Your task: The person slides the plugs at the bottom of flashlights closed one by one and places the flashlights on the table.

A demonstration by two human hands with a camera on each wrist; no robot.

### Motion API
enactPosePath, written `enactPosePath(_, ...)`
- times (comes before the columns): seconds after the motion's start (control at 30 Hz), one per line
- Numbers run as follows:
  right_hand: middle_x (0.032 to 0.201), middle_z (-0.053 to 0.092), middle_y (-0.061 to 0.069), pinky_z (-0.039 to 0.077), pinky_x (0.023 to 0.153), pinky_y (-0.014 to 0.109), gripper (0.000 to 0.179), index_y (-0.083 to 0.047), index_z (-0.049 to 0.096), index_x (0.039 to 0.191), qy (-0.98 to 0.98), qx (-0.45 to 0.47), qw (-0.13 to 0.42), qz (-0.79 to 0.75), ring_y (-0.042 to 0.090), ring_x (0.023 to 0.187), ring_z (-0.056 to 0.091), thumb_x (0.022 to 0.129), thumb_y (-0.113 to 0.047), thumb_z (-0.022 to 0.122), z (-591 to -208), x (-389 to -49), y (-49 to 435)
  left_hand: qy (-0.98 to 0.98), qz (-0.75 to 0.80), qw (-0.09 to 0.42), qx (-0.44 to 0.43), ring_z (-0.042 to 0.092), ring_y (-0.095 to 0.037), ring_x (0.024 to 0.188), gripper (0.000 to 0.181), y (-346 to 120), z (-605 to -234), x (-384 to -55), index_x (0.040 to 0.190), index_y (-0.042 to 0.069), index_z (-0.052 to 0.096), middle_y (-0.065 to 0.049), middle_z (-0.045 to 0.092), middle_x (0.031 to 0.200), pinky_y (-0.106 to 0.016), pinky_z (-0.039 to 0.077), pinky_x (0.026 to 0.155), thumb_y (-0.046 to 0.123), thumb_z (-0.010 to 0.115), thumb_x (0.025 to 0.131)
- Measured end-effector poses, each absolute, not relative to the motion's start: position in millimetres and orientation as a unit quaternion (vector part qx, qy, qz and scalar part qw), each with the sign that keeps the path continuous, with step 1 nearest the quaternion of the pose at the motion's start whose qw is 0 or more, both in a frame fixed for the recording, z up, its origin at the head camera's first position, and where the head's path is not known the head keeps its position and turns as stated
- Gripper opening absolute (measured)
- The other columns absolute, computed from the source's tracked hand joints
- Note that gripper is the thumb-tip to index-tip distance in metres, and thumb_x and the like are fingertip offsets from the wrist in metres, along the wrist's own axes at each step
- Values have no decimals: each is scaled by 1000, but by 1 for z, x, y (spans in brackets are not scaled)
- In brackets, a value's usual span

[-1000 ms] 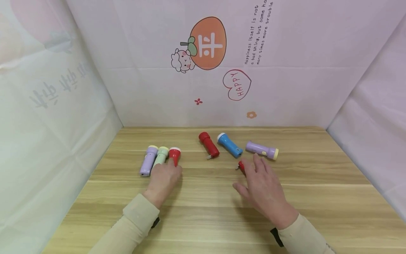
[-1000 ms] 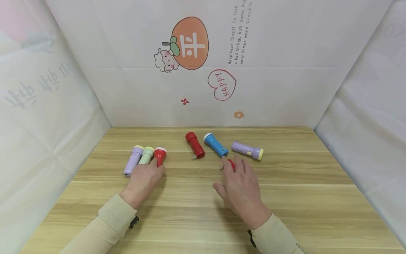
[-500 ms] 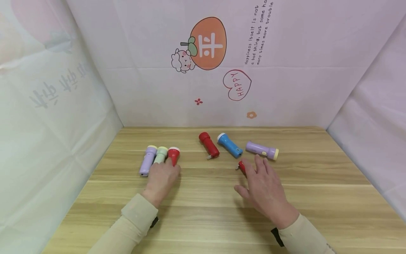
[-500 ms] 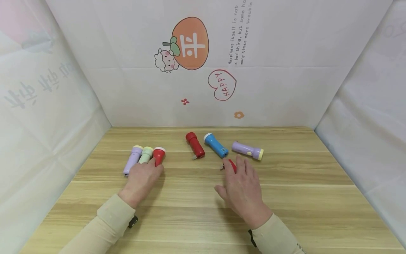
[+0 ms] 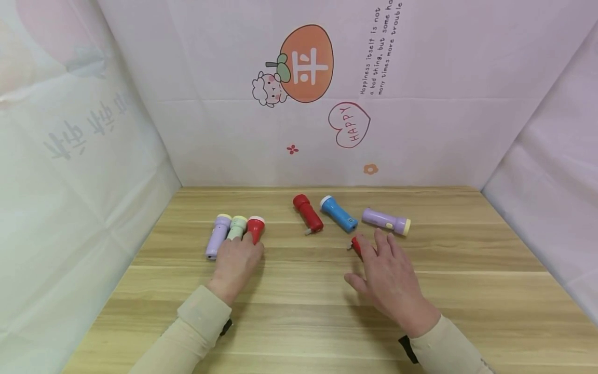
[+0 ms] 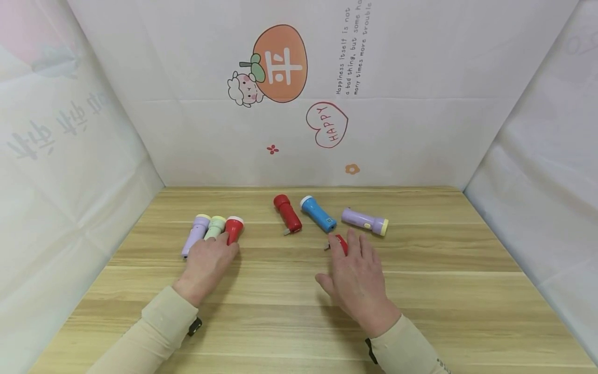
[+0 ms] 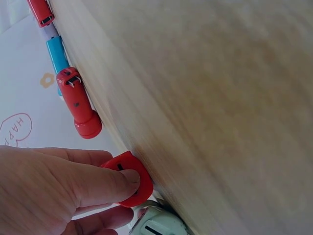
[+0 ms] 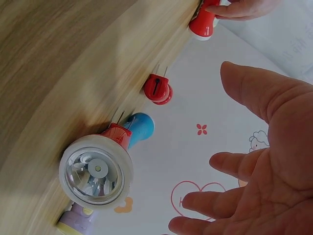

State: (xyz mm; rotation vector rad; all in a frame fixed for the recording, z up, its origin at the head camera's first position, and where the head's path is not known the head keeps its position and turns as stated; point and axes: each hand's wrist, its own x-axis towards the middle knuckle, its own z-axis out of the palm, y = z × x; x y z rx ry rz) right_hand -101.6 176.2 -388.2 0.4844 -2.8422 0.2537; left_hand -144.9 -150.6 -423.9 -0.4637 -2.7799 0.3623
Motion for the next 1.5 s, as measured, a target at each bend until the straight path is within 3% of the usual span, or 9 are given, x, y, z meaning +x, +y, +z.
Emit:
enactPosePath(0.27,150,45,39,39,112,71,86,-1,49,150,-975,164,121,93,63,136,43,86,-47,84,-388,-102,177,-970,132,128,-157,58,-28,63,12,-150,-420,-145,88,12,66,-12,62,86,-40,51,52,5,77,89)
enactPosePath(0.6,149,45,40,37,114,69,86,0,50,149,-975,161,119,94,63,137,43,85,-47,84,-388,-102,177,-957,112,210,-166,59,-31,58,14,-156,-418,-147,87,9,64,-12,61,80,-41,48,47,0,75,87)
enactPosePath(1.5,152,42,40,38,112,71,84,-1,50,148,-980,144,101,94,64,138,41,86,-47,83,-384,-101,180,-962,106,167,-189,59,-30,63,16,-140,-405,-147,92,10,65,-12,65,87,-40,48,48,1,76,86)
